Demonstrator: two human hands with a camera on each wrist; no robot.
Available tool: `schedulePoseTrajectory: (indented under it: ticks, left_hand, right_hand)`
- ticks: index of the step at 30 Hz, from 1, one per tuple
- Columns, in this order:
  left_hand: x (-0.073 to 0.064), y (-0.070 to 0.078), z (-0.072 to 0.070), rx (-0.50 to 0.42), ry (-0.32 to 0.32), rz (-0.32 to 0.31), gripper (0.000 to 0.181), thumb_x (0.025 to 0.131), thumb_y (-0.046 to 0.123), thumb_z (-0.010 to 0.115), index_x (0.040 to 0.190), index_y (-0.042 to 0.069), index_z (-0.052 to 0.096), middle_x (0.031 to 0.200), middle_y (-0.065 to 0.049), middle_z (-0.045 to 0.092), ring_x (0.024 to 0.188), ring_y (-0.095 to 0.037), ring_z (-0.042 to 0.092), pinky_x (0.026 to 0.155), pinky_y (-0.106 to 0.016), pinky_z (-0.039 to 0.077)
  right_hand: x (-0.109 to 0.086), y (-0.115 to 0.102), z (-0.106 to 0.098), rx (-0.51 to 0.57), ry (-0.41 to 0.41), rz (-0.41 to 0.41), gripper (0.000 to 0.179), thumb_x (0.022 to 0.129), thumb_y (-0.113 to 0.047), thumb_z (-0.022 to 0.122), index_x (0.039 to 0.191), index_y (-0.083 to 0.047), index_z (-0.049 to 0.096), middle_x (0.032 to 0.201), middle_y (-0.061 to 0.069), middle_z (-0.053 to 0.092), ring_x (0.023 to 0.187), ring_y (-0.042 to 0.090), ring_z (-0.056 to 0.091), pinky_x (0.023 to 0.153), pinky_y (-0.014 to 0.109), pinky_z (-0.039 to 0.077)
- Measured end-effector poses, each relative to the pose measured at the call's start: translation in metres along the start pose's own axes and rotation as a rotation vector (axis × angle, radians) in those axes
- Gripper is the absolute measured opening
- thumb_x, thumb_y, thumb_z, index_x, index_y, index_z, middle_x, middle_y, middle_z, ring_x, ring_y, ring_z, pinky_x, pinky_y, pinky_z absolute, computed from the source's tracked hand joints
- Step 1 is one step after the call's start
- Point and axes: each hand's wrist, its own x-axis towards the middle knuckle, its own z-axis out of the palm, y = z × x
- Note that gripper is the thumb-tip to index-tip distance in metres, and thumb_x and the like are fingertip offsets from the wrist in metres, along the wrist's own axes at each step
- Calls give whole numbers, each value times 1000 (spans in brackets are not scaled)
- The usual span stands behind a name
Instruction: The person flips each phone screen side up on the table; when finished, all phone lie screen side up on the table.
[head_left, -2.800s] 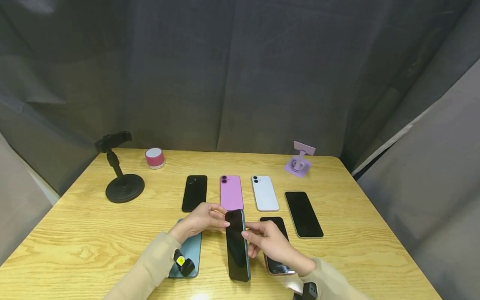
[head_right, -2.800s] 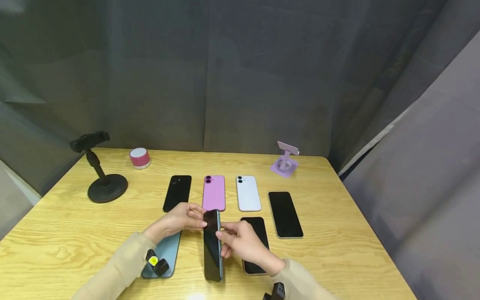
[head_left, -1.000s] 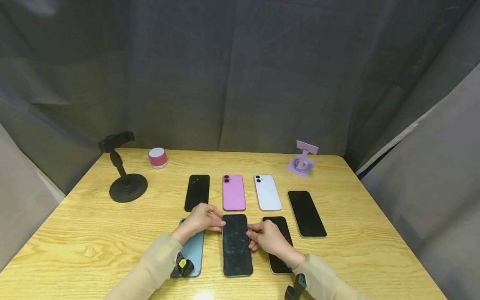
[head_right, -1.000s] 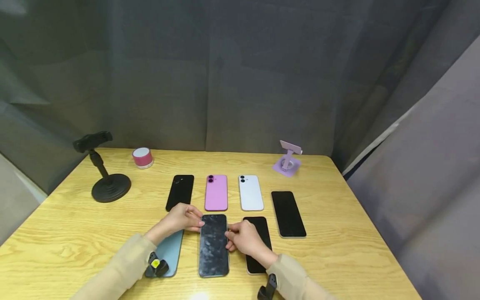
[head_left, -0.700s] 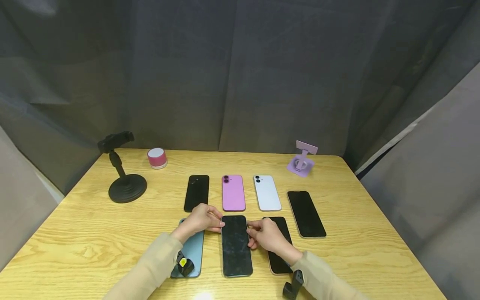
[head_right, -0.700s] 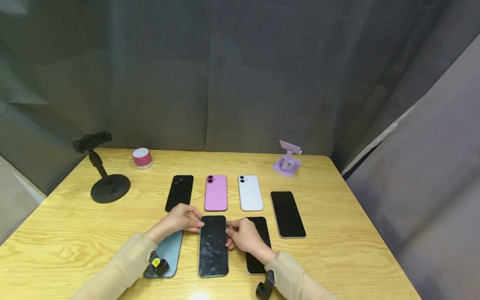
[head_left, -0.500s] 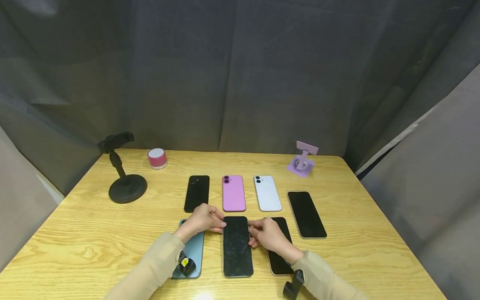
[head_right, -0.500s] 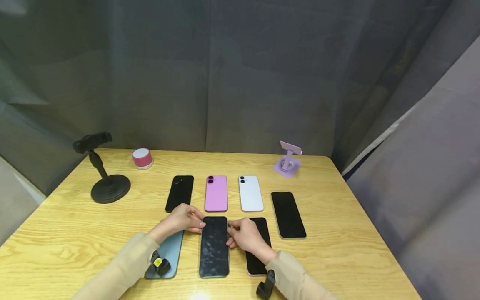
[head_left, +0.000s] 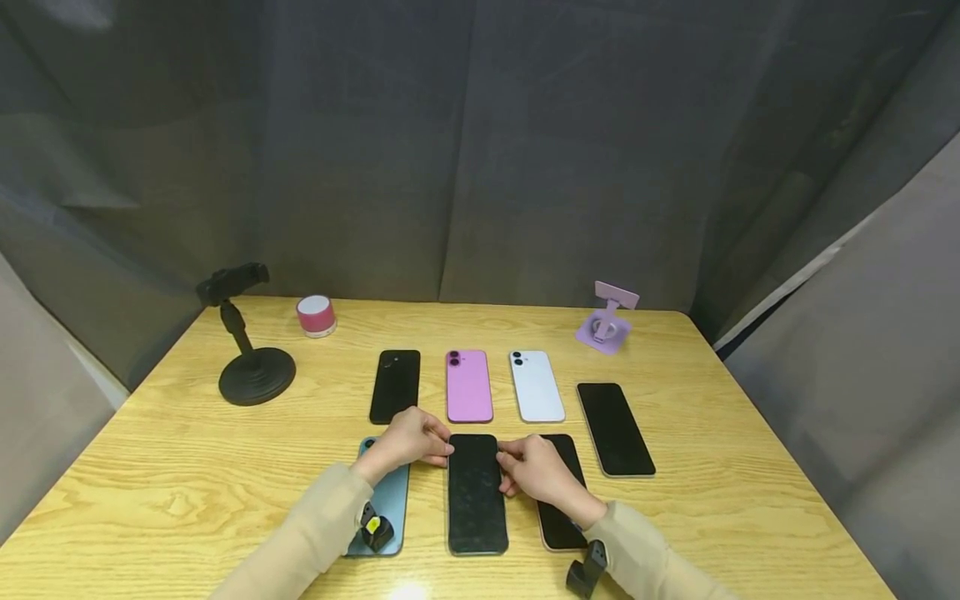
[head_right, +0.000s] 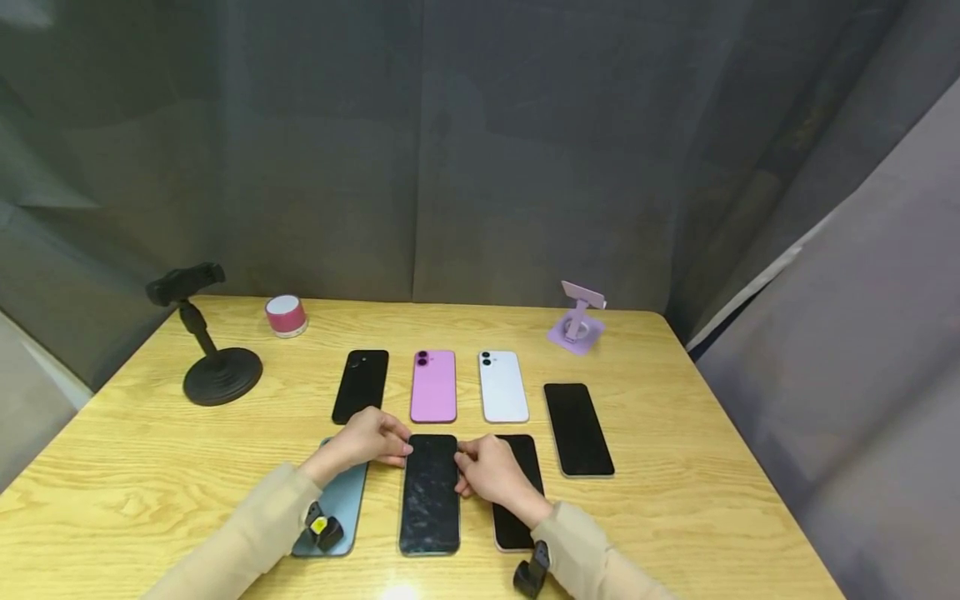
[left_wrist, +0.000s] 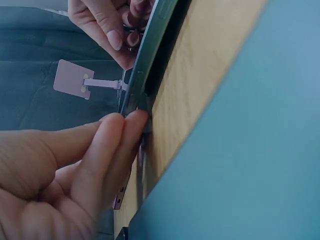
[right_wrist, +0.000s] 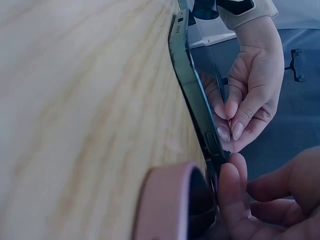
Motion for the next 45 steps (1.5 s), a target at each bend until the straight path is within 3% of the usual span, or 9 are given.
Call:
schedulePoseTrajectory:
  ticks: [7,34,41,45]
  left_hand:
    - [-3,4,3,40,22,21,20,83,-6,67,102,-13,66,83,-16,71,69,-21,72,61,-28,59]
    - [-3,4,3,67,31,0,21,83,-7,68,103,-12,67,81,-15,71,64,-20,71,60,-27,59]
    - [-5,3,-3,58,17,32,19,83,-5,69,100,-14,68,81,-17,72,67,-20,71,61,-27,59]
    - [-7,1,-11,85,43,64,19,82,-2,71,98,-12,69,80,-16,72,68,-20,71,61,-27,59]
  right_hand:
    - [-1,-2,-1,-9,-10,5,33,96,-4,53,122,15,56,57,7,64,49,17,64,47,24,52]
    - [-3,-6,0,-79,-20,-44,32,96,-3,53,121,16,56,54,6,63,46,14,61,45,23,50]
    - [-3,-3,-4,11,-36,18,35,97,-5,51,126,16,53,58,8,64,50,18,64,48,26,54]
    - [-5,-3,-7,50,-17,23,35,97,-6,51,126,14,53,63,9,64,49,19,63,47,28,54]
